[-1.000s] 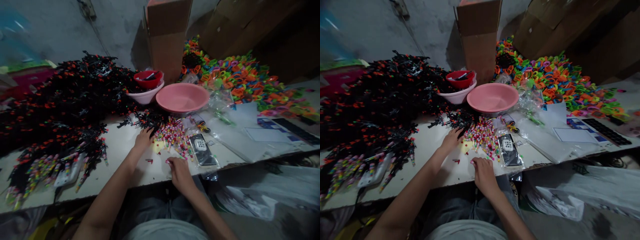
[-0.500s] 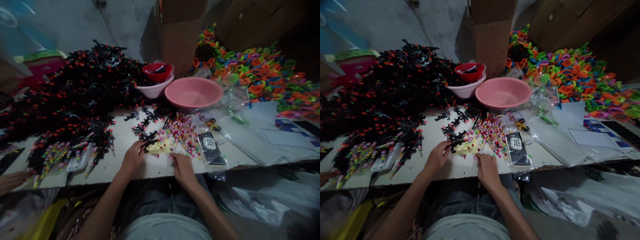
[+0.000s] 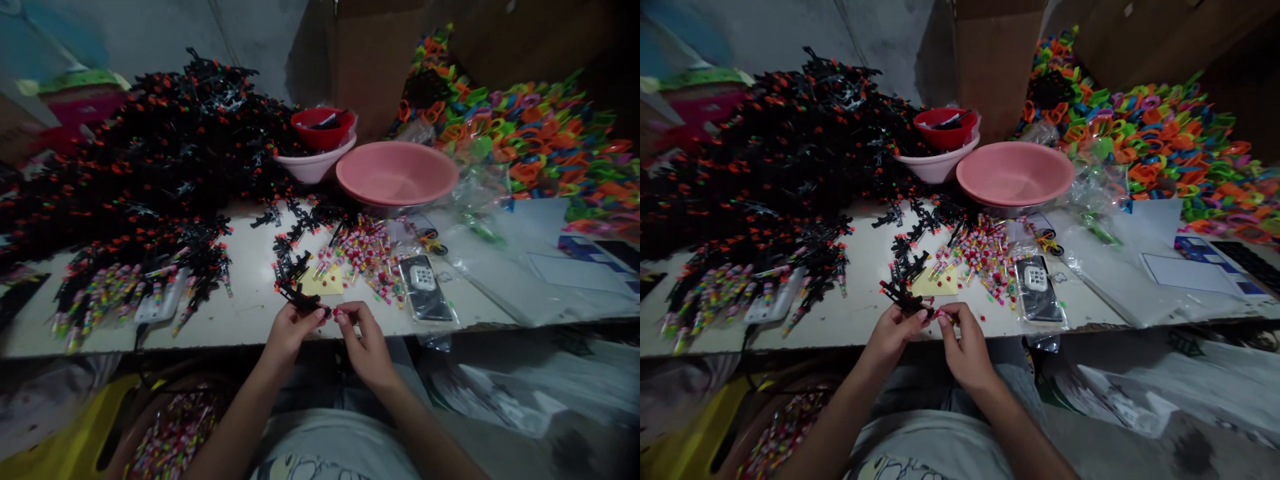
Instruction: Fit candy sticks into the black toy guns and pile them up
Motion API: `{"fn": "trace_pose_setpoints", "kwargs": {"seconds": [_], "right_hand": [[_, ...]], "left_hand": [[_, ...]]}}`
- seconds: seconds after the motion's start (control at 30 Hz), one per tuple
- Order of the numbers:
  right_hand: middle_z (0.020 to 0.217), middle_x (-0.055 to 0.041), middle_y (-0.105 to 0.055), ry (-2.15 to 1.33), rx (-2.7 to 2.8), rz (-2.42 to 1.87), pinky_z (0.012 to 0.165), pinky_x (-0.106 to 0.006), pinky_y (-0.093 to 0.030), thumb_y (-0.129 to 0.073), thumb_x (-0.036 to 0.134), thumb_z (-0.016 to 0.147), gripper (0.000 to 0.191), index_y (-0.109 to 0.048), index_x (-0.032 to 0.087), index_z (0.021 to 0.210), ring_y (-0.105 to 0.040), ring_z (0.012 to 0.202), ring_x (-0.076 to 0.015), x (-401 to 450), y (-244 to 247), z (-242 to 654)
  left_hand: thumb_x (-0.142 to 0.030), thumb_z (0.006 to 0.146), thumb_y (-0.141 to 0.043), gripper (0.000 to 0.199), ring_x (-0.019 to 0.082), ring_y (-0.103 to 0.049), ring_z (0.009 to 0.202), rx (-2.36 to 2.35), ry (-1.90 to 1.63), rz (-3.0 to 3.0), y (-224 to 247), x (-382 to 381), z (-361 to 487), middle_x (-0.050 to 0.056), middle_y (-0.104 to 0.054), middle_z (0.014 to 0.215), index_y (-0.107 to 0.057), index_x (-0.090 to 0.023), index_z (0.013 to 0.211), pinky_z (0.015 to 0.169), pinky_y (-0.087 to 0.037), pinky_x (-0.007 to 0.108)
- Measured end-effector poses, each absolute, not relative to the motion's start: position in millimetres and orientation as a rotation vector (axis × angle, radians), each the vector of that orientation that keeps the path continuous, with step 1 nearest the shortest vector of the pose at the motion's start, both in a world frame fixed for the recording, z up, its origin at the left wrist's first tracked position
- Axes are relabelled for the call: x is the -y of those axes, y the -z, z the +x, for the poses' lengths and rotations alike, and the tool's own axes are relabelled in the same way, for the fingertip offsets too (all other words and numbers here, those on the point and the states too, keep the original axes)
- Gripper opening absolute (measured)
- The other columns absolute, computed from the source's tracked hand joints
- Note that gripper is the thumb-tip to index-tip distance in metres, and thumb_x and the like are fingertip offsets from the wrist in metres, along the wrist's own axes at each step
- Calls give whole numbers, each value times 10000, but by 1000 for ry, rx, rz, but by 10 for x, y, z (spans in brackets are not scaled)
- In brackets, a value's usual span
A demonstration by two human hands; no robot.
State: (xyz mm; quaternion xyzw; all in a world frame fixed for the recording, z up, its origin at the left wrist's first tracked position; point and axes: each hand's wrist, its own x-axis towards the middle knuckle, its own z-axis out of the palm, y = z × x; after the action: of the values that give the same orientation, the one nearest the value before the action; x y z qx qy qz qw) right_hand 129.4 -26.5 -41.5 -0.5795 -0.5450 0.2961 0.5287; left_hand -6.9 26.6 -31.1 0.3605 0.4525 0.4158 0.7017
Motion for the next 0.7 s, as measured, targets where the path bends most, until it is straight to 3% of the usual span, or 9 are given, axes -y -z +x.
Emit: {"fn": "trace_pose_setpoints", "kwargs": {"seconds": [0.3, 0.47, 0.7], "right_hand": [[833, -46, -640, -675, 1422, -1496, 693, -292, -469, -374, 315, 950, 175, -515, 210, 946, -606, 766, -172, 290, 431, 1333], [864, -80, -645, -418, 1733, -1615, 706, -333, -401, -378, 261, 935, 157, -518, 191, 935, -574, 770, -216, 300, 362, 1308], [687, -55, -598, -134, 1925, -1656, 647, -332, -300, -418, 249, 888, 150, -526, 186, 804, -510, 645, -202, 297, 450, 1285]], "left_hand": [[-332, 586, -824, 333, 218, -680, 824, -1082, -916, 922, 255, -194, -52, 86, -746, 870, -716, -136, 833, 809, -528, 340], [-308, 594, -820, 332, 226, -681, 858, -1094, -979, 888, 258, -150, -34, 80, -748, 883, -716, -140, 860, 846, -513, 343], [-319, 605, -817, 390, 218, -676, 844, -1046, -932, 682, 346, -62, -18, 112, -727, 996, -706, -135, 931, 788, -535, 335]]}}
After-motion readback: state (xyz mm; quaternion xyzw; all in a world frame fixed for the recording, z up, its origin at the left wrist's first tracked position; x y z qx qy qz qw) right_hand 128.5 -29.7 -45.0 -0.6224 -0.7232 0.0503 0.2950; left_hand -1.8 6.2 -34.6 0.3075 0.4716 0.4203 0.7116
